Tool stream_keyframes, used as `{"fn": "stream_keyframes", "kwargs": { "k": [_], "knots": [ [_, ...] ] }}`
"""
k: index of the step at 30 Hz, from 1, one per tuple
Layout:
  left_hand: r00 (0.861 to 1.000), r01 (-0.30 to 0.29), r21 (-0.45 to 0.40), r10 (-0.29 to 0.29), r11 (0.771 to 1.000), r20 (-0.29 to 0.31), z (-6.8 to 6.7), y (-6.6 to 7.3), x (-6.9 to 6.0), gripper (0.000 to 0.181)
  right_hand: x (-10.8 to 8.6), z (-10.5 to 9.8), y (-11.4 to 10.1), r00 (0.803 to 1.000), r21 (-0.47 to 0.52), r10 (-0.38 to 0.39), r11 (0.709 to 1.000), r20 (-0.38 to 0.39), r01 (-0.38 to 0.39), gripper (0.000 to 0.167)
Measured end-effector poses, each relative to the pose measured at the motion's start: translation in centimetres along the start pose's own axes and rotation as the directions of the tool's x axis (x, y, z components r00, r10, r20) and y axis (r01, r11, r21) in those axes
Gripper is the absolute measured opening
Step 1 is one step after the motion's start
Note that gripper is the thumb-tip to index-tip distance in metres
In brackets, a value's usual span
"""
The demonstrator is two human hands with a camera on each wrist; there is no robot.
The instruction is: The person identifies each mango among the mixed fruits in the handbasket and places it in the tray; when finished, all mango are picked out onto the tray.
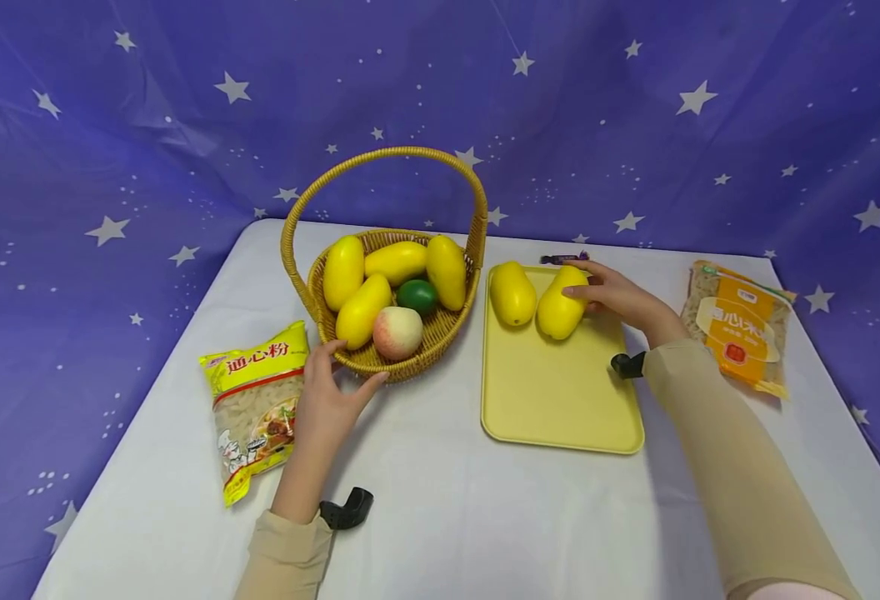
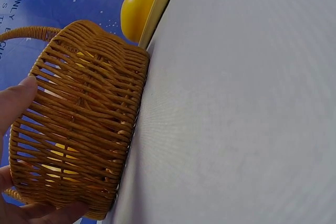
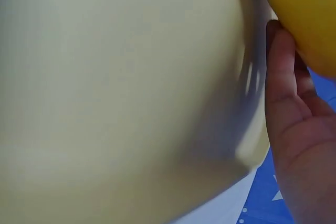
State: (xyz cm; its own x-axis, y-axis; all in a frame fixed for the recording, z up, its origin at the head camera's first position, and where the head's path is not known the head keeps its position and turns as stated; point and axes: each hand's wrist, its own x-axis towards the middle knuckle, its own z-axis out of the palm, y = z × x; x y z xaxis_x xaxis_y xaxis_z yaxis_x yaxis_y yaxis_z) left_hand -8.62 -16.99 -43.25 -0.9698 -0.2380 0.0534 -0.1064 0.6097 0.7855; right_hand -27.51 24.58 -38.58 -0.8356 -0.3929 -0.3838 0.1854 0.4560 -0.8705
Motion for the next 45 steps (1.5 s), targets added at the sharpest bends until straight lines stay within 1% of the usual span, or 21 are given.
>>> {"fn": "stream_keyframes", "kwargs": {
  "k": [3, 7, 15, 21, 27, 30, 34, 37, 39, 42, 45],
  "knots": [
    [1.000, -0.006, 0.002, 0.006, 1.000, -0.010, -0.1, -0.1, -0.2, 0.086, 0.5, -0.1, -0.2, 1.000, 0.035, 0.021, 0.999, 0.022, -0.022, 0.074],
    [1.000, -0.025, 0.000, 0.025, 1.000, -0.018, 0.0, -0.2, -0.4, 0.086, 1.2, -0.2, 0.1, 0.999, 0.055, 0.030, 0.998, 0.016, -0.031, 0.073],
    [0.999, -0.033, -0.014, 0.032, 0.999, -0.012, 0.0, 0.0, -0.4, 0.085, 3.0, -0.4, 2.1, 0.996, 0.116, 0.030, 0.993, -0.089, -0.020, 0.075],
    [0.999, -0.046, -0.001, 0.046, 0.999, -0.014, 0.3, 0.1, -0.3, 0.084, 3.3, -0.4, 2.6, 0.992, 0.146, 0.035, 0.989, -0.118, -0.017, 0.076],
    [0.999, -0.051, 0.010, 0.051, 0.999, -0.018, 0.3, 0.2, -0.3, 0.084, 3.5, -0.5, 2.8, 0.992, 0.126, 0.040, 0.992, -0.117, -0.025, 0.083],
    [0.999, -0.042, 0.020, 0.042, 0.999, -0.019, 0.3, 0.2, -0.3, 0.085, 3.7, -0.6, 2.9, 0.992, 0.114, 0.044, 0.993, -0.120, -0.030, 0.086],
    [0.999, -0.034, 0.028, 0.035, 0.999, -0.016, 0.3, 0.1, -0.2, 0.086, 3.9, -0.5, 2.9, 0.985, 0.140, 0.083, 0.988, -0.153, -0.061, 0.088],
    [0.999, -0.030, 0.034, 0.031, 0.999, -0.016, 0.2, 0.1, -0.1, 0.086, 3.9, -0.2, 2.6, 0.982, 0.145, 0.086, 0.988, -0.170, -0.061, 0.086],
    [1.000, -0.026, 0.039, 0.027, 0.999, -0.015, 0.1, 0.1, -0.2, 0.087, 3.8, 0.1, 2.3, 0.981, 0.131, 0.076, 0.990, -0.179, -0.053, 0.085],
    [1.000, -0.023, 0.047, 0.023, 0.999, -0.015, 0.0, 0.1, -0.2, 0.089, 3.5, 0.6, 1.9, 0.983, 0.070, 0.057, 0.997, -0.173, -0.045, 0.083],
    [1.000, -0.025, 0.052, 0.025, 0.998, -0.015, 0.0, 0.0, -0.2, 0.090, 3.3, 0.9, 1.5, 0.980, 0.015, 0.063, 0.998, -0.191, -0.061, 0.082]
  ]
}}
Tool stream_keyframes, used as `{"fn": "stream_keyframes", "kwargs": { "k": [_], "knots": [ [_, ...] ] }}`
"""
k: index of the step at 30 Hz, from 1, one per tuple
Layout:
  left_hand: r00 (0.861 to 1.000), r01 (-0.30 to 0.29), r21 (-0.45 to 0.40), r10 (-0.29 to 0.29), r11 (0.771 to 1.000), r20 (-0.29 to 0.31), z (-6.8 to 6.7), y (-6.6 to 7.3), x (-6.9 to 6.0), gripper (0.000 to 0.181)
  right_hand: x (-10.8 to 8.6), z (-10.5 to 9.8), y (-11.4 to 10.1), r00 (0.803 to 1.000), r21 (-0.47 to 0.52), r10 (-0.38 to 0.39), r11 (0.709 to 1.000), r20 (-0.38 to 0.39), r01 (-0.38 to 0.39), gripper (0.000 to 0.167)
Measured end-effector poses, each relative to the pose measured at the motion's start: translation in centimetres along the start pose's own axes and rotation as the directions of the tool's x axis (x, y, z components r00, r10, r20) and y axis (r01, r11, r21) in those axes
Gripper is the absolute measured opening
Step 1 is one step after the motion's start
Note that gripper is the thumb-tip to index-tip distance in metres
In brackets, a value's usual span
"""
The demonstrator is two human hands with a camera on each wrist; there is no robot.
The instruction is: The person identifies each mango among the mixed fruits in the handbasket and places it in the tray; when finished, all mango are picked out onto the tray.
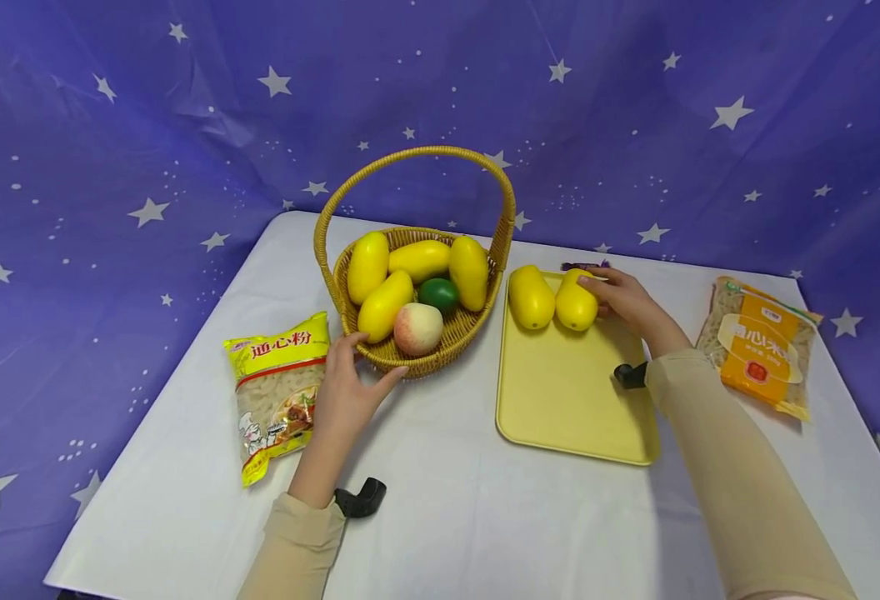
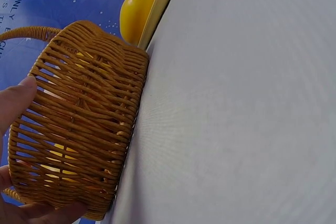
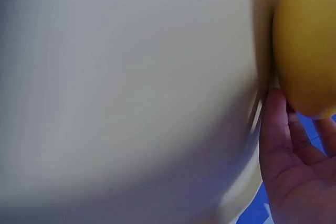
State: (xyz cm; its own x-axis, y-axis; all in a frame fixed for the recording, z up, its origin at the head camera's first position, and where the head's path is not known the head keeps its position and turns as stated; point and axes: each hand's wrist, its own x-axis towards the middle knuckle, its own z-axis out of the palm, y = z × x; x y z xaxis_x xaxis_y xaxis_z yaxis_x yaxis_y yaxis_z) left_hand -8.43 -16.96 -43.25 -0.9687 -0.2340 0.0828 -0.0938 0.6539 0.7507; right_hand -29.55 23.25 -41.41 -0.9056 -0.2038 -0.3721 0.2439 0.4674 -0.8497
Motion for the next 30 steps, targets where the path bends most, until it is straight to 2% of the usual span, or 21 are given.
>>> {"fn": "stream_keyframes", "kwargs": {
  "k": [8, 11, 14, 18, 22, 26, 30],
  "knots": [
    [1.000, -0.013, -0.001, 0.013, 1.000, -0.004, 0.1, 0.0, 0.0, 0.090, -1.3, 0.2, -0.6, 0.998, -0.149, -0.061, 0.987, -0.035, 0.055, 0.081],
    [1.000, -0.015, -0.001, 0.015, 1.000, -0.004, 0.1, 0.0, 0.0, 0.090, -1.9, 0.2, -1.0, 0.994, -0.216, -0.097, 0.973, -0.049, 0.084, 0.082],
    [1.000, -0.015, -0.002, 0.015, 1.000, -0.005, 0.1, -0.1, -0.1, 0.090, -2.6, 0.2, -1.5, 0.986, -0.315, -0.139, 0.944, -0.091, 0.104, 0.080],
    [1.000, -0.012, -0.001, 0.012, 1.000, -0.010, 0.0, -0.2, -0.1, 0.089, -3.7, 0.5, -2.8, 0.962, -0.399, -0.226, 0.905, -0.152, 0.149, 0.076],
    [1.000, 0.001, 0.009, 0.000, 1.000, -0.011, 0.0, -0.2, -0.1, 0.088, -5.1, 1.4, -4.6, 0.933, -0.395, -0.315, 0.890, -0.175, 0.227, 0.070],
    [1.000, 0.009, 0.009, -0.009, 1.000, -0.005, 0.0, -0.2, 0.0, 0.088, -6.6, 2.9, -6.9, 0.908, -0.369, -0.384, 0.879, -0.167, 0.303, 0.062],
    [1.000, 0.004, 0.005, -0.004, 1.000, 0.000, 0.1, -0.1, 0.1, 0.089, -7.6, 4.6, -8.7, 0.901, -0.339, -0.415, 0.872, -0.127, 0.353, 0.060]
  ]
}}
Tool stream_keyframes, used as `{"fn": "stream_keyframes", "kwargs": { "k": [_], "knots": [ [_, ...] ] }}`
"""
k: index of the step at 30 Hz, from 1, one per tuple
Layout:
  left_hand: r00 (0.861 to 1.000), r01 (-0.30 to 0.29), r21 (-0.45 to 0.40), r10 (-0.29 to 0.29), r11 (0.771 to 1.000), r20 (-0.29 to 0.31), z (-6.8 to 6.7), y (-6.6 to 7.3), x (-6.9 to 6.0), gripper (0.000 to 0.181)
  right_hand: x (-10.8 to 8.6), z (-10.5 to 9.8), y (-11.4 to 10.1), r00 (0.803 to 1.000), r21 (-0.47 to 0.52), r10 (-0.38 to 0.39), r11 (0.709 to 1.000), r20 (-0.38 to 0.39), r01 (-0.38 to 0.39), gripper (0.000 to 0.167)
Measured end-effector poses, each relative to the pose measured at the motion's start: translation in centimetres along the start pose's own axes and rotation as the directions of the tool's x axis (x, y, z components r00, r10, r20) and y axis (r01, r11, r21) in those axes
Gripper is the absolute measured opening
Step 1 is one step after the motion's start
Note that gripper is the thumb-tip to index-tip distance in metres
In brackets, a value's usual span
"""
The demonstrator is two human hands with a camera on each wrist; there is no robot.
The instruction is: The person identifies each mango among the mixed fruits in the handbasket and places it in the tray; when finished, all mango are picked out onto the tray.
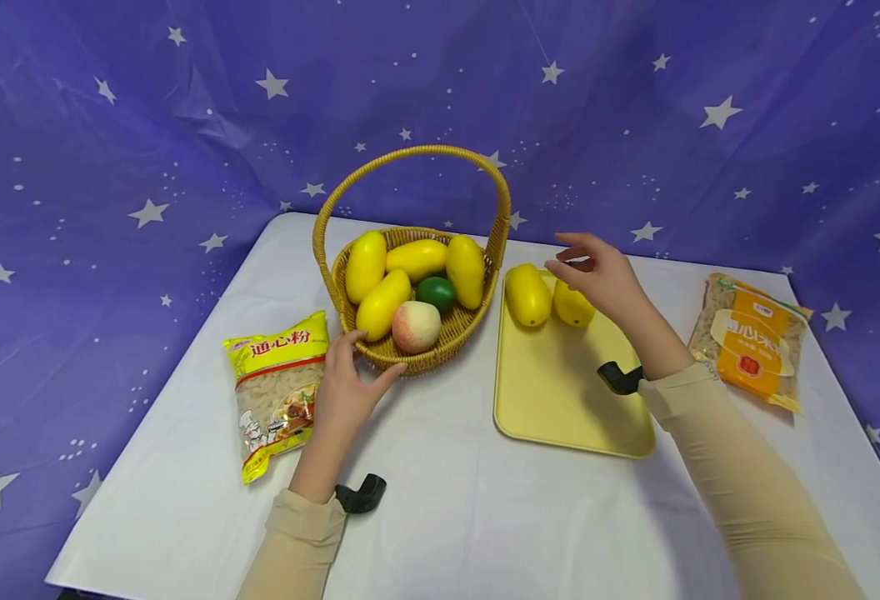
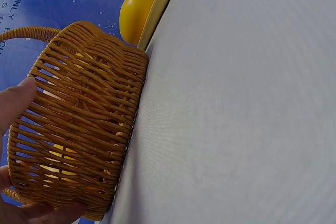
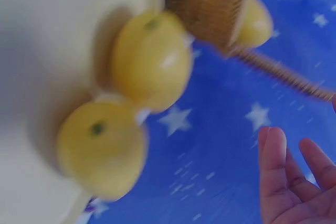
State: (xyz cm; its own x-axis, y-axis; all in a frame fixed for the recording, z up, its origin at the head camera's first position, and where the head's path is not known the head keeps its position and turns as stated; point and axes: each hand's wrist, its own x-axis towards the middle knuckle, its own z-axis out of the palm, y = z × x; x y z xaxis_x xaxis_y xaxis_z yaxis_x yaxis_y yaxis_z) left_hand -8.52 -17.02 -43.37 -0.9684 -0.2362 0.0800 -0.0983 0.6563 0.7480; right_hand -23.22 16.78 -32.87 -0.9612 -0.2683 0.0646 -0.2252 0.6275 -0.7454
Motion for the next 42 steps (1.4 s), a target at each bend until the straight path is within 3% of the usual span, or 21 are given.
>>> {"fn": "stream_keyframes", "kwargs": {
  "k": [7, 17, 27, 42],
  "knots": [
    [1.000, 0.001, 0.002, -0.001, 1.000, 0.005, 0.0, 0.0, 0.2, 0.087, 0.6, 2.8, -4.1, 0.994, 0.036, -0.057, 0.998, 0.095, 0.053, 0.063],
    [1.000, -0.003, 0.001, 0.003, 1.000, 0.009, 0.0, 0.2, 0.2, 0.087, 3.3, 7.8, -8.3, 0.974, 0.066, -0.100, 0.994, 0.202, 0.088, 0.062],
    [1.000, -0.018, 0.009, 0.019, 1.000, -0.017, 0.0, 0.1, 0.1, 0.083, 6.7, 10.7, -12.8, 0.966, 0.008, -0.109, 0.994, 0.234, 0.110, 0.061],
    [1.000, -0.002, 0.015, 0.002, 1.000, -0.012, 0.1, 0.2, -0.1, 0.083, 10.2, 16.4, -13.7, 0.943, -0.178, -0.046, 0.978, 0.331, 0.111, 0.061]
  ]
}}
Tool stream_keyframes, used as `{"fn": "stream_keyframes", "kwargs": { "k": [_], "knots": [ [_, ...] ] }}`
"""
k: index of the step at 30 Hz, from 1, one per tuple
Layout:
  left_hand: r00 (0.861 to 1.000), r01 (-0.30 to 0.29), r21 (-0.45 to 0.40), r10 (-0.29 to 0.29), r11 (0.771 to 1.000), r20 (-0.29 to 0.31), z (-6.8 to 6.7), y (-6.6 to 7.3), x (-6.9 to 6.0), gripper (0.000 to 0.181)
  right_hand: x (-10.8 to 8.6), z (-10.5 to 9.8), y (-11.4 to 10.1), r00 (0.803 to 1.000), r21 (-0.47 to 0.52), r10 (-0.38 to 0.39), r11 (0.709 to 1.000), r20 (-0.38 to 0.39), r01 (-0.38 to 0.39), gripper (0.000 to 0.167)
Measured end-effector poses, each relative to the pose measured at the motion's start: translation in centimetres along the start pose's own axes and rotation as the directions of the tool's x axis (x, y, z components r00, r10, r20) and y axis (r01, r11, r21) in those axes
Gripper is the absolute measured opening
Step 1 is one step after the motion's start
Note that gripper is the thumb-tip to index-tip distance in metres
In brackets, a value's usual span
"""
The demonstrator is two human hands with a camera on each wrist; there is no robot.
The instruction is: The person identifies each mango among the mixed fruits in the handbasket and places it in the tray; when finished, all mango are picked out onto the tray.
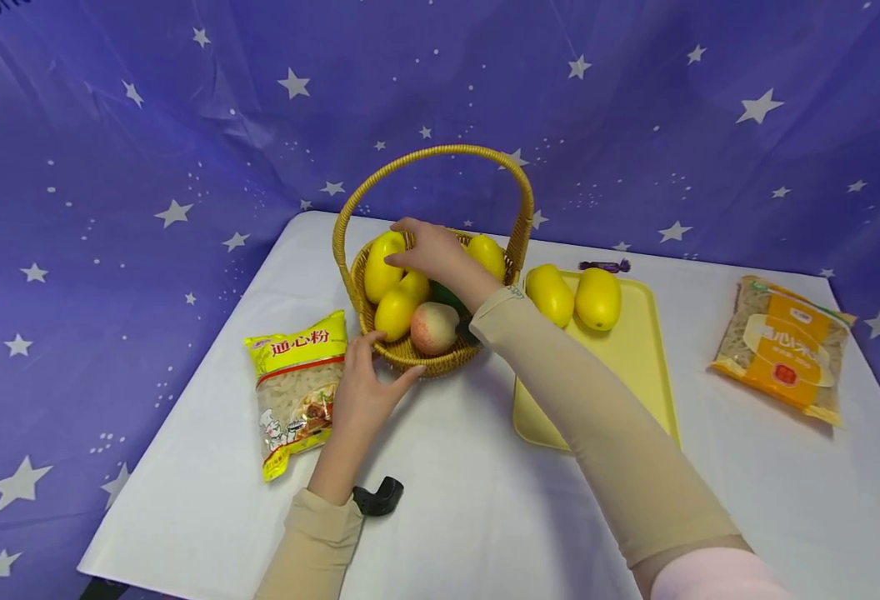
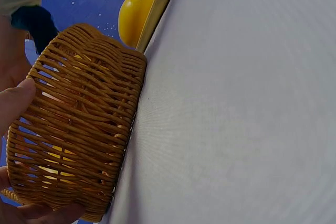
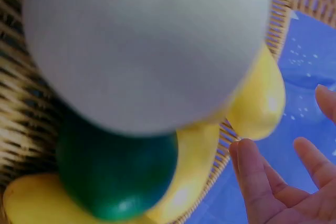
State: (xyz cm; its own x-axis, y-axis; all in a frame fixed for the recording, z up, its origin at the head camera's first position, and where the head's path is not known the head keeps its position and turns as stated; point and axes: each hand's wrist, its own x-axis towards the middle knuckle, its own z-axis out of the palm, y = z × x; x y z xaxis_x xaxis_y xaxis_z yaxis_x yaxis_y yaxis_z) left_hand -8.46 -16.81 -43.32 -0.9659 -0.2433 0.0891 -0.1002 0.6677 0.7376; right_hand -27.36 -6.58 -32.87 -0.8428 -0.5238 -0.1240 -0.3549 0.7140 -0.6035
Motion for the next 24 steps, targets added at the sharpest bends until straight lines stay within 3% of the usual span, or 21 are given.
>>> {"fn": "stream_keyframes", "kwargs": {
  "k": [13, 24],
  "knots": [
    [1.000, -0.008, 0.007, 0.008, 1.000, -0.010, 0.1, 0.0, 0.0, 0.081, 1.7, 2.6, -0.8, 1.000, -0.091, 0.029, 0.995, -0.009, -0.029, 0.060],
    [1.000, -0.022, 0.012, 0.023, 1.000, -0.017, 0.2, 0.0, 0.0, 0.079, 2.2, 3.4, -0.8, 0.998, -0.061, 0.048, 0.997, -0.047, -0.051, 0.062]
  ]
}}
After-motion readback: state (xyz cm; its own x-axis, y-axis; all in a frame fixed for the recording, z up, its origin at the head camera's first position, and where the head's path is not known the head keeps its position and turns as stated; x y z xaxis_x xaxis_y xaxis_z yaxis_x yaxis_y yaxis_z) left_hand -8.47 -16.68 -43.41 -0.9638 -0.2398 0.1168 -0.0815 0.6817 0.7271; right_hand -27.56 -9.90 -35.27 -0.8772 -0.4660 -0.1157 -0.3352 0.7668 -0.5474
